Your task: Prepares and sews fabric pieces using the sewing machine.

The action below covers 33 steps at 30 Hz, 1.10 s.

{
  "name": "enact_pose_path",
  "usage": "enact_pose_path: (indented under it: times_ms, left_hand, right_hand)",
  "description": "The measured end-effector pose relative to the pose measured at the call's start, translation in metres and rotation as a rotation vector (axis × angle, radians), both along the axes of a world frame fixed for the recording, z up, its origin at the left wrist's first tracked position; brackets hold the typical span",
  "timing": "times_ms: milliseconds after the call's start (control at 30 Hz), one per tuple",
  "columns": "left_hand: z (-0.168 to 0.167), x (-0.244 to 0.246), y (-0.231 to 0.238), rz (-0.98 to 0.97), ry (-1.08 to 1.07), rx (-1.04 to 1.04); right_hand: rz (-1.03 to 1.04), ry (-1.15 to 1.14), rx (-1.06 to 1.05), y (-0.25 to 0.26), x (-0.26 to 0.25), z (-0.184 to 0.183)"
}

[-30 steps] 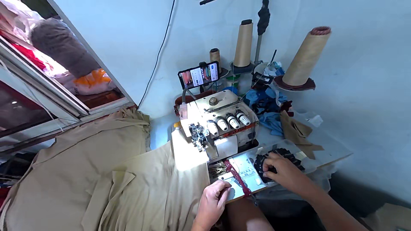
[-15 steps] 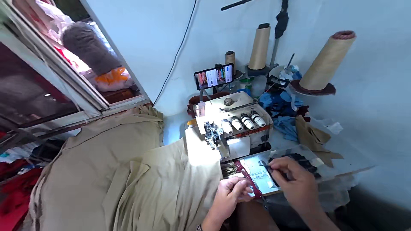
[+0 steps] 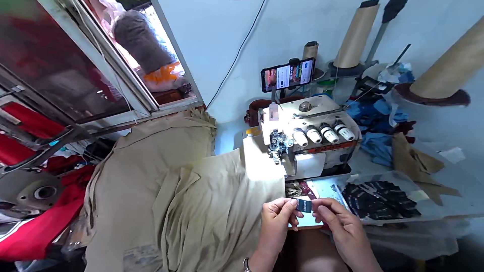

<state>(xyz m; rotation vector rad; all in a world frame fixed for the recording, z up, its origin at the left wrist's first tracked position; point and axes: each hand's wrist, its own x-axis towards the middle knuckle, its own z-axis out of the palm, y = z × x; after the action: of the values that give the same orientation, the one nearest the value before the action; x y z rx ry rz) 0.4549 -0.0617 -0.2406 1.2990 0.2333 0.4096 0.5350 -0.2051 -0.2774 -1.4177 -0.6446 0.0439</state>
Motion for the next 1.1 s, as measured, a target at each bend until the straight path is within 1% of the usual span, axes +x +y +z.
enact_pose_path:
  times_ms: [67, 133, 233, 333, 467, 533, 567, 600, 633, 700, 733, 767, 800, 867, 933, 1000, 1100]
  left_hand:
    - [-0.002, 0.0, -0.002, 0.004, -0.002, -0.008]
    - [-0.004, 0.0, -0.003, 0.002, -0.01, -0.007]
    - [-0.005, 0.0, -0.003, 0.006, -0.001, -0.017]
    - [-0.006, 0.0, -0.002, 0.006, -0.016, -0.022]
    - [-0.017, 0.003, -0.005, -0.024, -0.087, -0.03]
    - [-0.02, 0.004, -0.008, 0.014, -0.089, -0.049]
    - [-0.02, 0.004, -0.008, 0.028, -0.088, -0.027]
    - [-0.019, 0.003, -0.006, 0.029, -0.077, 0.036]
    - [-0.018, 0.002, -0.003, 0.022, -0.049, 0.162]
    - [-0.016, -0.001, 0.001, -0.012, 0.052, 0.497]
    - [-0.013, -0.004, 0.002, -0.05, 0.1, 0.605]
    - [-0.011, -0.007, 0.002, -0.08, 0.129, 0.664]
    - [-0.011, -0.008, 0.003, -0.09, 0.146, 0.69]
    - [-0.013, -0.009, 0.006, -0.087, 0.135, 0.673]
    - [-0.012, -0.01, 0.012, -0.073, 0.076, 0.586]
    - [-0.011, -0.01, 0.017, -0.08, 0.032, 0.515]
    - [-0.009, -0.013, 0.022, -0.116, 0.034, 0.554]
  right_hand:
    - [0.045, 0.126, 0.022, 0.003, -0.003, 0.003]
    - [0.09, 0.262, 0.094, 0.006, -0.003, 0.009]
    - [0.109, 0.447, 0.168, 0.01, -0.002, 0.019]
    - [0.118, 0.529, 0.207, 0.013, -0.002, 0.023]
    - [0.111, 0.627, 0.281, 0.018, -0.009, 0.026]
    - [0.097, 0.627, 0.279, 0.021, -0.014, 0.024]
    - [0.088, 0.592, 0.252, 0.021, -0.016, 0.021]
    - [0.074, 0.53, 0.204, 0.021, -0.017, 0.018]
    - [0.061, 0.434, 0.131, 0.02, -0.017, 0.016]
    - [0.065, 0.18, -0.055, 0.016, -0.01, 0.011]
    - [0.07, 0.072, -0.147, 0.014, -0.006, 0.009]
    - [0.073, -0.006, -0.226, 0.013, -0.002, 0.01]
    - [0.072, -0.035, -0.28, 0.012, 0.001, 0.012]
    - [0.063, 0.033, -0.298, 0.009, 0.005, 0.018]
    - [0.078, 0.174, -0.226, 0.007, 0.005, 0.024]
    - [0.154, 0.339, -0.126, 0.005, 0.004, 0.027]
    - [0.222, 0.464, -0.041, 0.004, 0.004, 0.024]
